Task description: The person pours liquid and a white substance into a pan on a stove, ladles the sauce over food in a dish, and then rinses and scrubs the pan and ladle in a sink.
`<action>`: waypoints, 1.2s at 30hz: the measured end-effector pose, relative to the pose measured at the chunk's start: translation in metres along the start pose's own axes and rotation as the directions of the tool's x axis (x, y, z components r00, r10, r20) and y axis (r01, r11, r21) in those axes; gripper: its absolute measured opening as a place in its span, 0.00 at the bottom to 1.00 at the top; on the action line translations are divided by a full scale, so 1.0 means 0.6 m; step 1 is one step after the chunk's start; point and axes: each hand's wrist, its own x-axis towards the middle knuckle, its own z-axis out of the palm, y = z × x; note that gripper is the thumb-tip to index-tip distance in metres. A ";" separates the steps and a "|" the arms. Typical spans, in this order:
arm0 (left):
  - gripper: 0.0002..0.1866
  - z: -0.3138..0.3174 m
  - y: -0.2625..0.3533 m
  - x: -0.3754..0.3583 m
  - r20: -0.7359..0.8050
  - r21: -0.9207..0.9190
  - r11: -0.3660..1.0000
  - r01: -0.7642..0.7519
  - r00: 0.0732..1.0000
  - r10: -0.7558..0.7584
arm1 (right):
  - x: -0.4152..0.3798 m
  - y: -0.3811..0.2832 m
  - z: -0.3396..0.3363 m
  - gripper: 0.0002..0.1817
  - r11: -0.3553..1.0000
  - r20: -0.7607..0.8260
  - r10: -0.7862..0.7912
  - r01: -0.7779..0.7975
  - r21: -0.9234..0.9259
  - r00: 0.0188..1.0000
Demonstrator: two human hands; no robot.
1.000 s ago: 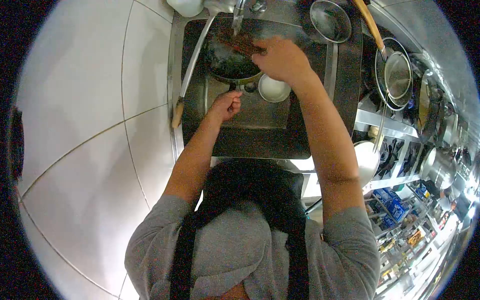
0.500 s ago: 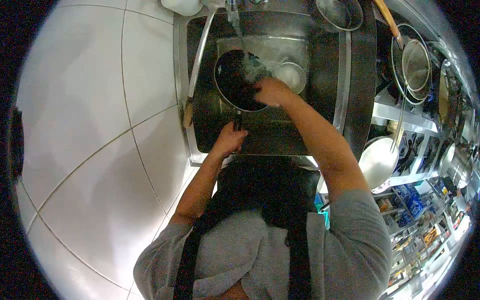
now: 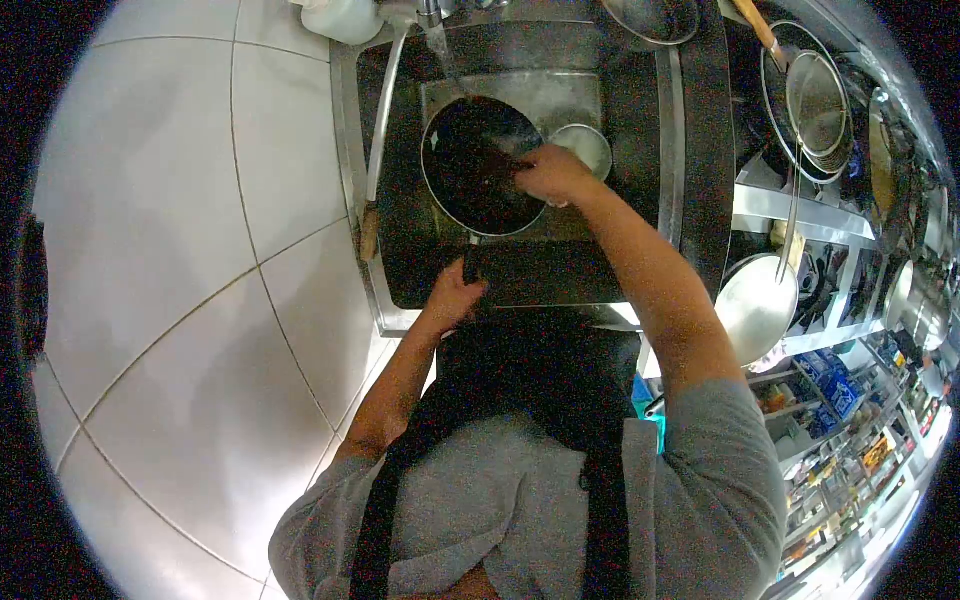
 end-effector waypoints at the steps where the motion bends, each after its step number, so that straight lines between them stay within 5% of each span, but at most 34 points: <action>1: 0.12 0.004 -0.001 0.000 -0.005 -0.002 1.000 -0.007 1.000 0.007 | 0.018 0.006 -0.006 0.28 1.000 0.044 0.003 -0.002 -0.026 0.999; 4: 0.11 -0.006 0.022 -0.012 -0.030 0.208 0.977 -0.053 0.998 0.061 | -0.026 -0.060 -0.019 0.30 0.991 0.211 0.021 0.007 -0.133 0.977; 6: 0.11 -0.003 -0.005 -0.014 -0.023 0.169 0.984 -0.053 0.998 0.057 | -0.074 -0.095 -0.025 0.30 0.985 0.233 -0.056 0.092 -0.144 0.971; 7: 0.11 0.000 -0.018 -0.013 -0.022 0.127 0.990 -0.059 0.998 0.063 | -0.019 -0.011 0.024 0.32 0.948 0.026 -0.190 0.190 -0.256 0.982; 8: 0.11 0.002 -0.006 -0.012 -0.020 0.128 0.990 -0.063 0.998 0.066 | 0.011 0.016 0.029 0.32 0.948 0.022 -0.189 0.188 -0.257 0.982; 10: 0.11 0.009 0.031 -0.018 -0.025 0.107 0.994 0.032 0.999 -0.029 | 0.042 0.041 0.029 0.34 0.988 -0.083 -0.061 0.048 -0.147 0.995; 11: 0.11 0.004 0.011 -0.010 -0.029 0.108 0.994 0.027 0.999 -0.024 | -0.011 -0.046 -0.012 0.34 0.976 0.174 0.206 -0.190 -0.104 0.963; 12: 0.16 -0.004 -0.028 0.006 -0.039 0.156 0.988 -0.004 0.999 0.010 | -0.041 -0.071 -0.015 0.34 0.977 0.168 0.202 -0.187 -0.103 0.965; 14: 0.23 -0.011 -0.037 0.004 -0.035 0.202 0.979 -0.023 0.999 0.031 | -0.084 -0.087 -0.003 0.26 0.972 0.263 -0.093 0.144 -0.184 0.960; 15: 0.22 -0.010 -0.003 -0.017 -0.037 0.235 0.972 -0.005 0.999 0.014 | -0.061 -0.034 0.039 0.27 0.948 0.049 -0.209 0.214 -0.235 0.977; 16: 0.21 -0.012 0.018 -0.026 -0.040 0.271 0.962 0.004 0.999 0.007 | -0.035 -0.015 0.040 0.27 0.949 0.049 -0.208 0.213 -0.233 0.977; 18: 0.21 -0.011 0.008 -0.011 -0.049 0.245 0.969 -0.032 0.998 0.045 | -0.001 -0.023 0.006 0.28 0.988 -0.092 0.029 -0.042 -0.149 0.995; 20: 0.21 -0.014 0.013 -0.013 -0.063 0.218 0.975 -0.054 0.996 0.070 | -0.031 -0.057 -0.013 0.25 0.986 -0.002 0.016 -0.016 -0.169 1.000; 22: 0.15 -0.020 0.049 -0.033 -0.095 0.185 0.981 -0.057 0.993 0.076 | -0.097 -0.114 -0.029 0.22 0.999 0.377 0.026 -0.016 -0.031 0.926; 24: 0.17 -0.017 0.041 -0.034 -0.075 0.176 0.980 -0.089 0.992 0.103 | -0.083 -0.097 -0.021 0.22 0.995 0.298 -0.023 0.050 -0.082 0.954; 26: 0.19 -0.014 0.019 -0.024 -0.053 0.167 0.978 -0.129 0.989 0.140 | -0.001 -0.010 0.005 0.32 0.991 0.022 0.095 -0.092 -0.093 0.995; 28: 0.20 -0.012 -0.017 -0.006 -0.091 0.278 0.958 -0.072 0.991 0.101 | 0.011 0.010 0.016 0.33 0.986 0.030 0.134 -0.130 -0.106 0.990; 30: 0.19 -0.017 0.028 -0.015 -0.099 0.207 0.974 -0.093 0.988 0.116 | -0.052 -0.040 0.012 0.31 0.983 0.305 -0.072 0.119 -0.136 0.949; 32: 0.18 -0.015 0.033 -0.023 -0.100 0.129 0.987 -0.100 0.989 0.113 | -0.069 -0.054 0.008 0.30 0.987 0.308 -0.079 0.118 -0.108 0.948; 34: 0.19 -0.012 0.004 -0.016 -0.089 0.251 0.961 -0.118 0.986 0.144 | -0.019 -0.004 0.024 0.25 0.972 -0.032 0.032 -0.039 -0.233 0.999; 36: 0.18 -0.005 -0.014 -0.007 -0.100 0.182 0.973 -0.141 0.982 0.161 | -0.015 -0.014 0.012 0.26 0.983 0.087 0.107 -0.092 -0.157 0.990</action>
